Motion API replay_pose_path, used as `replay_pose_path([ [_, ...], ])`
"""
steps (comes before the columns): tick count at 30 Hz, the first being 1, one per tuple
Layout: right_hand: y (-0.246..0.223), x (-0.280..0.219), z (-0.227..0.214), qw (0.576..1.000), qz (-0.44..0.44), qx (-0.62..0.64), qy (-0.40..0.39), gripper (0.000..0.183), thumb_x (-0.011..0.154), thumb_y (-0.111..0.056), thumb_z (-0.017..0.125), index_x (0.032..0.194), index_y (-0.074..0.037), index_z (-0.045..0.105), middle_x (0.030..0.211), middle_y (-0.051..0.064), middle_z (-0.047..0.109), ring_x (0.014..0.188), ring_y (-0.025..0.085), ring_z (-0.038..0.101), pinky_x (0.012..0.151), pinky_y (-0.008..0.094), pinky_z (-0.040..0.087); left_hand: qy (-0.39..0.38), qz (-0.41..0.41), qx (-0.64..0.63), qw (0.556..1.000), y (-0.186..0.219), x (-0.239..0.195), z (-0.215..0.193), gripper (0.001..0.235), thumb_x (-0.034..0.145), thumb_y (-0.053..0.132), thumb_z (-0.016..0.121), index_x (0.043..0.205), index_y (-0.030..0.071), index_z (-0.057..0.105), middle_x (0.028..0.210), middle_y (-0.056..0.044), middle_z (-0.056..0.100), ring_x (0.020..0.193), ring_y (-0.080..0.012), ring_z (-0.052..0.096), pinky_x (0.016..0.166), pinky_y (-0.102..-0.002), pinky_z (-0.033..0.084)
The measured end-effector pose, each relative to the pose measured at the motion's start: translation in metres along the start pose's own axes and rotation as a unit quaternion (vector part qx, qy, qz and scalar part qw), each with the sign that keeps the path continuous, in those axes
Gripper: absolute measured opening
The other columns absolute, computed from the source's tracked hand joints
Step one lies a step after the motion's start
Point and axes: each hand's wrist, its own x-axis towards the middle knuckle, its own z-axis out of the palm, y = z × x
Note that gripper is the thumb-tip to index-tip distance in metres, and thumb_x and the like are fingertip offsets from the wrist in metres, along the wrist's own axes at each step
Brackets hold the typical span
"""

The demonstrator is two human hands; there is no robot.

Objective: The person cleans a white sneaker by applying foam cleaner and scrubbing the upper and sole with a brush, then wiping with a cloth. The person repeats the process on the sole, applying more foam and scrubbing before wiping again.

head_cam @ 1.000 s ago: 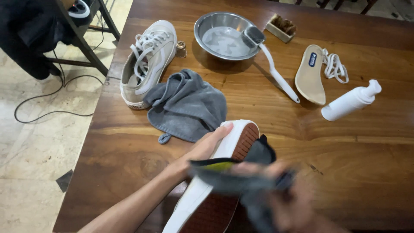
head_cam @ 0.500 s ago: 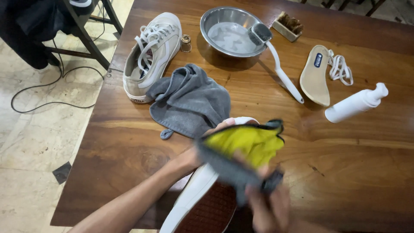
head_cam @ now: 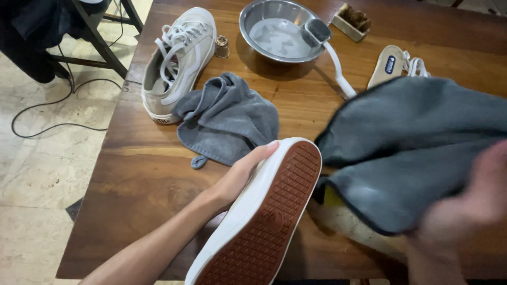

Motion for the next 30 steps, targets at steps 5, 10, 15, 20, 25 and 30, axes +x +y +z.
replay_pose_path([
  [5,0.057,-0.074,0.019,0.894,-0.107,-0.405,-0.158,0.026,0.09,-0.017,0.06,0.102,0.006,0.067,0.087,0.018,0.072,0.073,0.034,0.067,0.071,0.042,0.05,0.077,0.035,0.006,0.996,-0.033,0.036,-0.03,0.038,0.093,0.046,0.047,0.085,0.011,0.059,0.074,-0.009,0.065,0.065,-0.0165,0.056,0.072,-0.034,0.044],
  [10,0.019,-0.096,0.02,0.935,-0.07,-0.165,-0.307,0.04,0.096,-0.011,0.05,0.129,0.011,0.052,0.131,0.028,0.063,0.126,0.036,0.065,0.114,0.043,0.048,0.005,-0.03,-0.146,0.989,-0.027,0.029,-0.016,0.042,0.092,0.044,0.054,0.108,0.007,0.066,0.098,-0.013,0.07,0.087,-0.0237,0.065,0.083,-0.037,0.052],
  [15,0.026,-0.064,-0.042,0.861,0.3,-0.305,-0.274,0.038,0.09,-0.045,0.054,0.079,-0.017,0.076,0.069,-0.003,0.073,0.064,0.012,0.068,0.061,0.031,0.055,0.022,-0.04,-0.083,0.995,-0.01,0.009,-0.002,0.056,0.09,0.049,0.054,0.105,-0.004,0.069,0.092,-0.018,0.074,0.076,-0.0242,0.068,0.071,-0.031,0.054],
  [20,-0.038,0.019,0.024,0.983,0.102,0.096,0.123,0.059,0.084,-0.04,0.067,0.136,-0.013,0.061,0.144,0.001,0.065,0.141,0.016,0.063,0.133,0.034,0.046,-0.03,0.037,-0.017,0.999,-0.014,0.015,-0.01,0.048,0.096,0.048,0.047,0.101,0.004,0.067,0.087,-0.009,0.071,0.073,-0.0163,0.064,0.072,-0.03,0.048],
  [25,0.132,-0.062,-0.073,0.881,-0.329,-0.29,-0.177,0.052,0.096,-0.028,0.054,0.131,0.009,0.049,0.137,0.027,0.052,0.132,0.046,0.051,0.122,0.052,0.04,-0.031,0.043,-0.019,0.998,-0.016,0.017,-0.011,0.046,0.097,0.047,0.047,0.094,0.004,0.065,0.081,-0.009,0.069,0.07,-0.0164,0.062,0.07,-0.03,0.048],
  [30,0.03,-0.008,0.047,0.777,-0.354,-0.238,-0.462,0.038,0.107,-0.012,0.03,0.077,0.003,0.049,0.136,0.027,0.055,0.13,0.049,0.056,0.115,0.067,0.038,-0.021,0.071,0.02,0.997,-0.024,0.025,-0.019,0.04,0.097,0.045,0.045,0.099,0.009,0.06,0.091,-0.004,0.064,0.081,-0.0128,0.058,0.079,-0.03,0.043],
])
